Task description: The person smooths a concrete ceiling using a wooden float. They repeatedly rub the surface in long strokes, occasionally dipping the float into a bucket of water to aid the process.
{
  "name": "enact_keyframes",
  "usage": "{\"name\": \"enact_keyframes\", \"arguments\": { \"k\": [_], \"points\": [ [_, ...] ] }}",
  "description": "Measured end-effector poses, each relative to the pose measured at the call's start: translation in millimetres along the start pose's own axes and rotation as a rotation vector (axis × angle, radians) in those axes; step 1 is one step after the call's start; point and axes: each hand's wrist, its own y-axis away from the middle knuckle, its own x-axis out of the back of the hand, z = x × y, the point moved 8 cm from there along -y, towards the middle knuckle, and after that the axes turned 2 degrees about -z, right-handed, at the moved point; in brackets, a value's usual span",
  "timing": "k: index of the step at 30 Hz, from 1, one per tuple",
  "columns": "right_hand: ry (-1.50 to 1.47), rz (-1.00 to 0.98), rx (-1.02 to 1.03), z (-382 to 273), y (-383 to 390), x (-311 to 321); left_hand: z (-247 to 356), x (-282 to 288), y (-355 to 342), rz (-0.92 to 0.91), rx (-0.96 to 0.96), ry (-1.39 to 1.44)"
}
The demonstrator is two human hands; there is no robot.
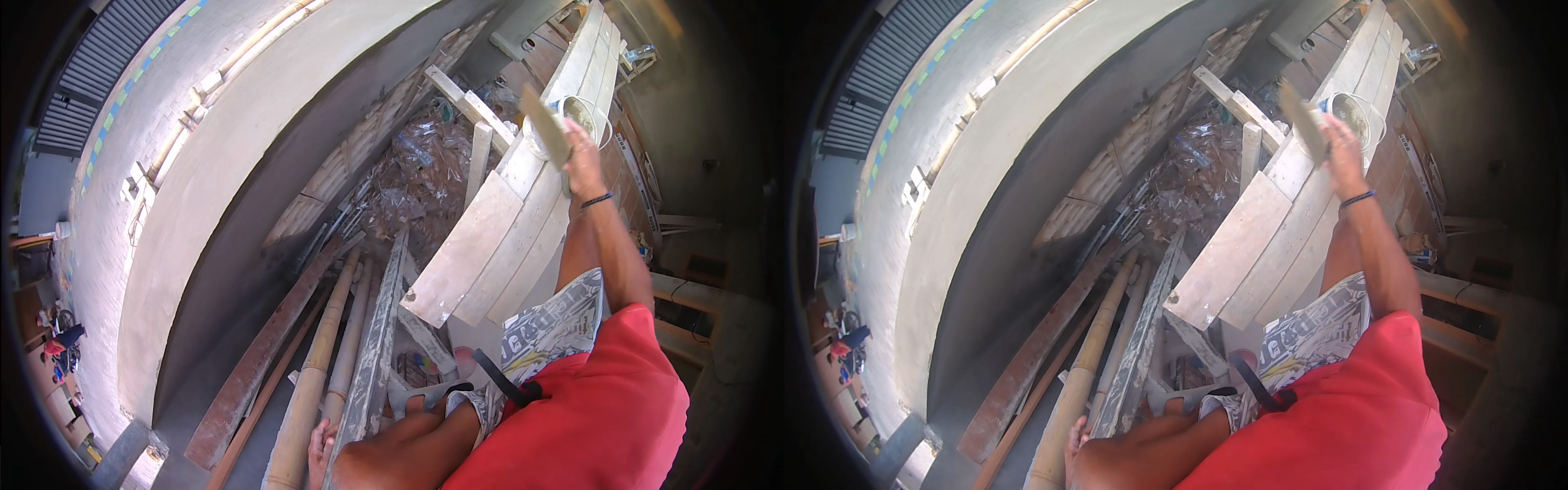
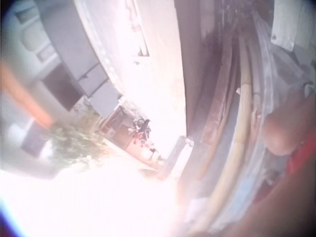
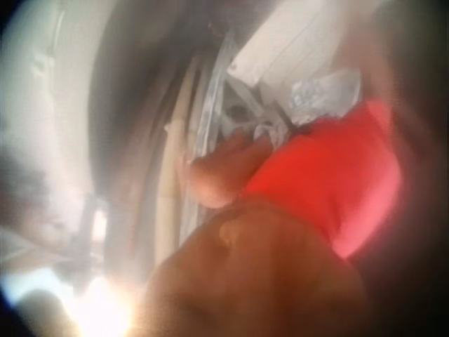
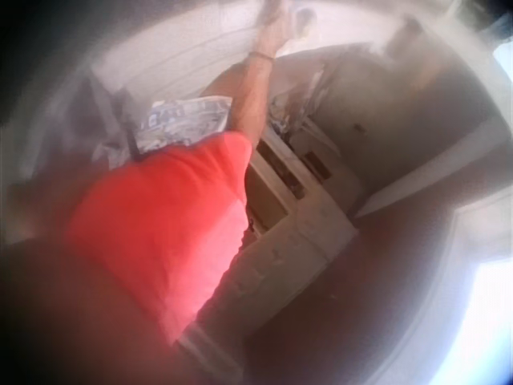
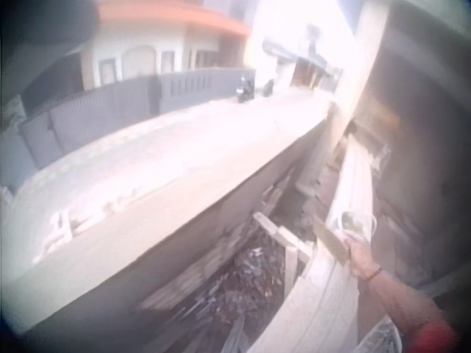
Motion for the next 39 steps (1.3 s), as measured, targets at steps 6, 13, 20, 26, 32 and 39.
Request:
{"name": "enact_keyframes", "arguments": {
  "k": [6, 13, 20, 26, 32, 39],
  "points": [
    [0.333, 0.329, -0.022, 58, -135, 168, 104, -160, 0, -0.401, 0.423, -0.392],
    [0.478, 0.201, -0.221, 80, -179, 145, 177, -242, -5, -0.554, 0.641, -0.680],
    [0.117, 0.227, -0.033, 79, -128, 150, 200, -254, -4, -0.596, 0.723, -0.750],
    [0.407, -0.359, 0.069, 60, -103, 79, 210, -256, 3, -0.650, 0.742, -0.760],
    [0.819, -0.652, 0.113, 98, -135, 35, 216, -255, 13, -0.665, 0.756, -0.753],
    [1.166, -0.436, 0.293, 119, -142, 57, 222, -248, 30, -0.664, 0.732, -0.724]
  ]
}}
